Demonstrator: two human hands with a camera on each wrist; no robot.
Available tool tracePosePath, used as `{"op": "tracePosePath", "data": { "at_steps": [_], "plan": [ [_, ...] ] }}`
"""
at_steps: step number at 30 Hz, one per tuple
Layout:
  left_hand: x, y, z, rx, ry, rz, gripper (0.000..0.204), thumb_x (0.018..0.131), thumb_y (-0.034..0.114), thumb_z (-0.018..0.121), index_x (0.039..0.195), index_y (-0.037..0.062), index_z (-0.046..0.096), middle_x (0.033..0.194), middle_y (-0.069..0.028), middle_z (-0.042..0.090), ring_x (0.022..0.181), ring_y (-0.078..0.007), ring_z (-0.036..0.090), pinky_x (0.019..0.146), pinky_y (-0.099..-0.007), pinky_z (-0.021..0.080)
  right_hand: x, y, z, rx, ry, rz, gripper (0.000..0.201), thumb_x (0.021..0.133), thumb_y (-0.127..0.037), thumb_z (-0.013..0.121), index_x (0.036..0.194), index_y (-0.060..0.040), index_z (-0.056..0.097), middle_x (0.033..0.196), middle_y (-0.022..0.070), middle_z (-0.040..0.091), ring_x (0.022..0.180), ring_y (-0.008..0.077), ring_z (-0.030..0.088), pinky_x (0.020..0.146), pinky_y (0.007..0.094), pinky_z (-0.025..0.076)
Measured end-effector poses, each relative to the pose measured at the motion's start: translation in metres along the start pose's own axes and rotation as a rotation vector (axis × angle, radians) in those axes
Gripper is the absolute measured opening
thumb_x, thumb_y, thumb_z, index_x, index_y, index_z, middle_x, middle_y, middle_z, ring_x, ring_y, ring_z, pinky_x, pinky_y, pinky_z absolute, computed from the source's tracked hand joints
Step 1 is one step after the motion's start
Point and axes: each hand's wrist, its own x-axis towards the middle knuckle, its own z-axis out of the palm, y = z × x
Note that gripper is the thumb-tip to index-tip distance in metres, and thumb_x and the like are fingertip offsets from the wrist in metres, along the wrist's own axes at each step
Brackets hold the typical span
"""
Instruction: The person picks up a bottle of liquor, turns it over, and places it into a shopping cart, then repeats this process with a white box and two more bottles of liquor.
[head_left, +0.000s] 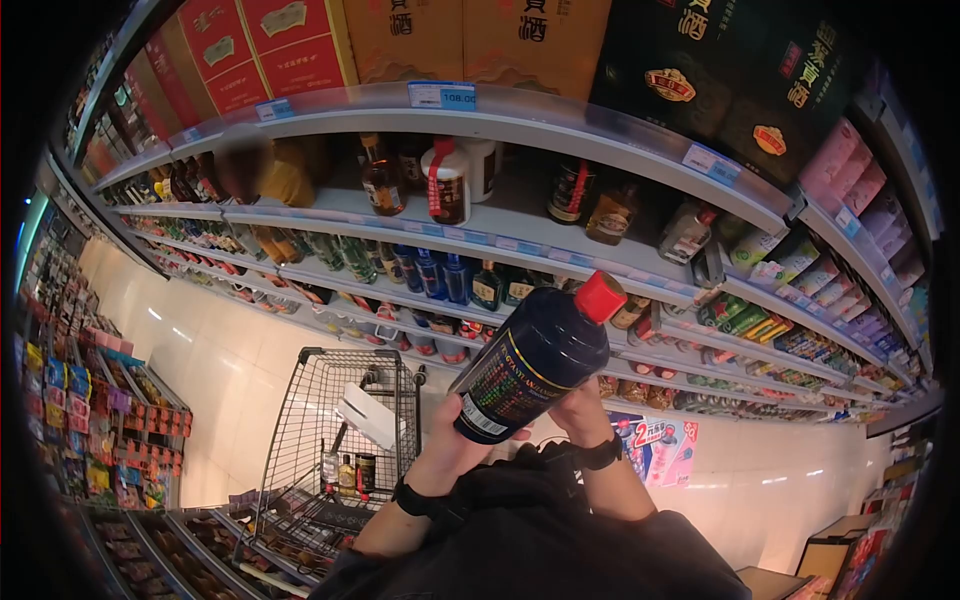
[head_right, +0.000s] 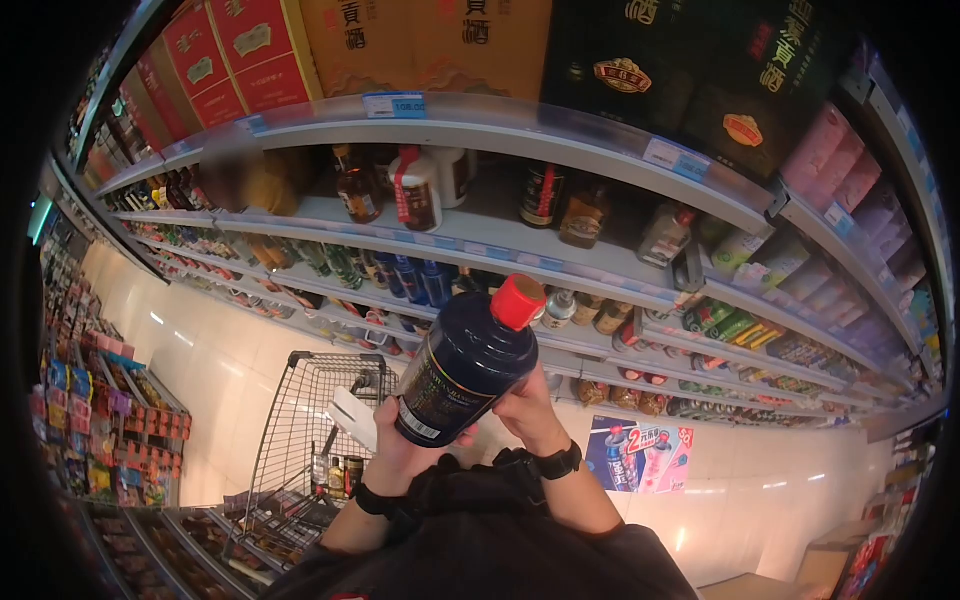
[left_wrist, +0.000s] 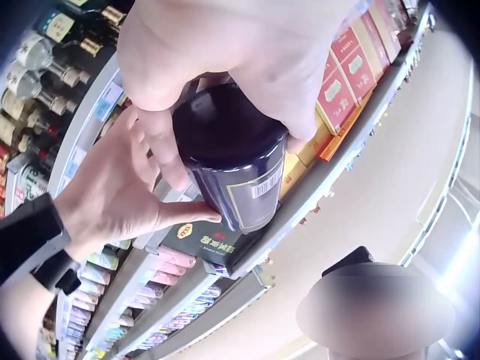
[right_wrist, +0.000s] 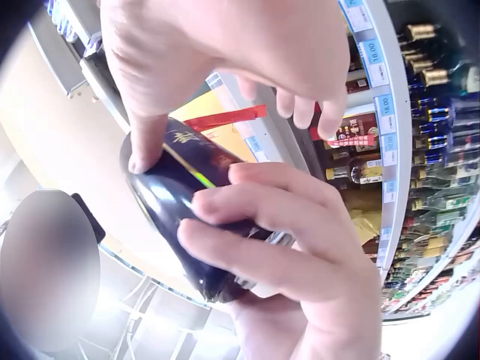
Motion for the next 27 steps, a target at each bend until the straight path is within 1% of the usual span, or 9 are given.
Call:
{"op": "tracePosePath", "data": {
  "at_steps": [2, 6, 9, 11, 14, 21, 23, 25, 27],
  "plan": [
    [0.000, 0.007, 0.004, -0.002, 0.010, 0.200, 0.087, 0.084, 0.054, 0.069, 0.145, 0.0026, 0.034, 0.134, -0.0203, 0.053, 0.116, -0.0328, 0.061, 0.089, -0.0478, 0.058, 0.002, -0.002, 0.007, -0.087, 0.108, -0.065, 0.096, 0.074, -0.013, 0.085, 0.150, -0.0073, 0.026, 0.137, 0.0078, 0.052, 0.126, 0.0185, 0.051, 0.103, 0.0345, 0.044],
    [0.003, 0.012, 0.006, 0.001, 0.066, 0.365, 0.081, 0.079, 0.037, 0.080, 0.138, 0.0027, 0.036, 0.133, -0.0179, 0.052, 0.120, -0.0316, 0.058, 0.091, -0.0485, 0.057, 0.005, 0.000, 0.012, -0.186, 0.174, -0.192, 0.079, 0.080, -0.005, 0.079, 0.145, -0.0053, 0.036, 0.137, 0.0090, 0.051, 0.125, 0.0175, 0.052, 0.099, 0.0324, 0.046],
    [0.005, 0.012, 0.012, 0.044, 0.116, 0.458, 0.075, 0.084, 0.032, 0.077, 0.138, 0.0017, 0.034, 0.134, -0.0178, 0.051, 0.119, -0.0312, 0.059, 0.092, -0.0475, 0.057, 0.002, -0.001, 0.011, -0.299, 0.142, -0.320, 0.055, 0.086, 0.001, 0.070, 0.136, -0.0001, 0.048, 0.132, 0.0114, 0.056, 0.121, 0.0192, 0.055, 0.096, 0.0328, 0.048],
    [0.005, 0.014, 0.019, 0.061, 0.157, 0.462, 0.072, 0.085, 0.027, 0.075, 0.138, 0.0013, 0.034, 0.134, -0.0175, 0.051, 0.119, -0.0305, 0.059, 0.092, -0.0470, 0.057, 0.001, -0.009, 0.033, -0.331, 0.223, -0.267, 0.036, 0.093, 0.002, 0.062, 0.128, 0.0048, 0.055, 0.130, 0.0142, 0.059, 0.117, 0.0223, 0.058, 0.095, 0.0353, 0.050],
    [0.006, 0.012, 0.019, 0.121, 0.246, 0.484, 0.068, 0.087, 0.016, 0.073, 0.139, 0.0011, 0.033, 0.133, -0.0166, 0.052, 0.119, -0.0283, 0.058, 0.092, -0.0448, 0.056, 0.001, -0.006, 0.032, -0.237, 0.315, -0.147, 0.031, 0.100, -0.005, 0.054, 0.128, 0.0062, 0.055, 0.131, 0.0149, 0.059, 0.114, 0.0233, 0.060, 0.093, 0.0384, 0.052],
    [0.009, 0.002, 0.027, 0.708, 0.393, 0.706, 0.088, 0.074, 0.001, 0.083, 0.144, 0.0039, 0.028, 0.138, -0.0129, 0.046, 0.120, -0.0232, 0.057, 0.098, -0.0372, 0.053, 0.003, -0.001, 0.031, 0.007, 0.252, -0.012, 0.053, 0.105, -0.039, 0.041, 0.138, 0.0038, 0.045, 0.132, 0.0153, 0.057, 0.121, 0.0262, 0.056, 0.103, 0.0419, 0.045],
    [0.009, -0.005, 0.027, 0.785, 0.390, 0.699, 0.092, 0.071, 0.000, 0.084, 0.144, 0.0039, 0.028, 0.140, -0.0130, 0.042, 0.122, -0.0229, 0.054, 0.101, -0.0352, 0.051, 0.005, 0.003, 0.021, 0.067, 0.281, 0.071, 0.075, 0.100, -0.062, 0.034, 0.135, 0.0027, 0.047, 0.130, 0.0166, 0.059, 0.118, 0.0275, 0.058, 0.101, 0.0406, 0.047],
    [0.011, -0.009, 0.027, 0.863, 0.389, 0.694, 0.096, 0.068, -0.001, 0.086, 0.145, 0.0040, 0.028, 0.143, -0.0131, 0.039, 0.125, -0.0227, 0.051, 0.103, -0.0333, 0.048, 0.009, -0.009, 0.033, 0.116, 0.275, 0.091, 0.080, 0.097, -0.067, 0.035, 0.136, 0.0020, 0.047, 0.129, 0.0171, 0.059, 0.118, 0.0284, 0.058, 0.101, 0.0419, 0.046],
    [0.013, -0.013, 0.028, 1.078, 0.362, 0.859, 0.096, 0.066, 0.003, 0.089, 0.143, 0.0028, 0.033, 0.143, -0.0160, 0.034, 0.129, -0.0234, 0.047, 0.093, -0.0321, 0.058, 0.011, -0.019, 0.046, 0.163, 0.269, 0.116, 0.086, 0.094, -0.072, 0.035, 0.136, 0.0013, 0.046, 0.128, 0.0175, 0.058, 0.117, 0.0292, 0.059, 0.102, 0.0432, 0.046]
  ]
}}
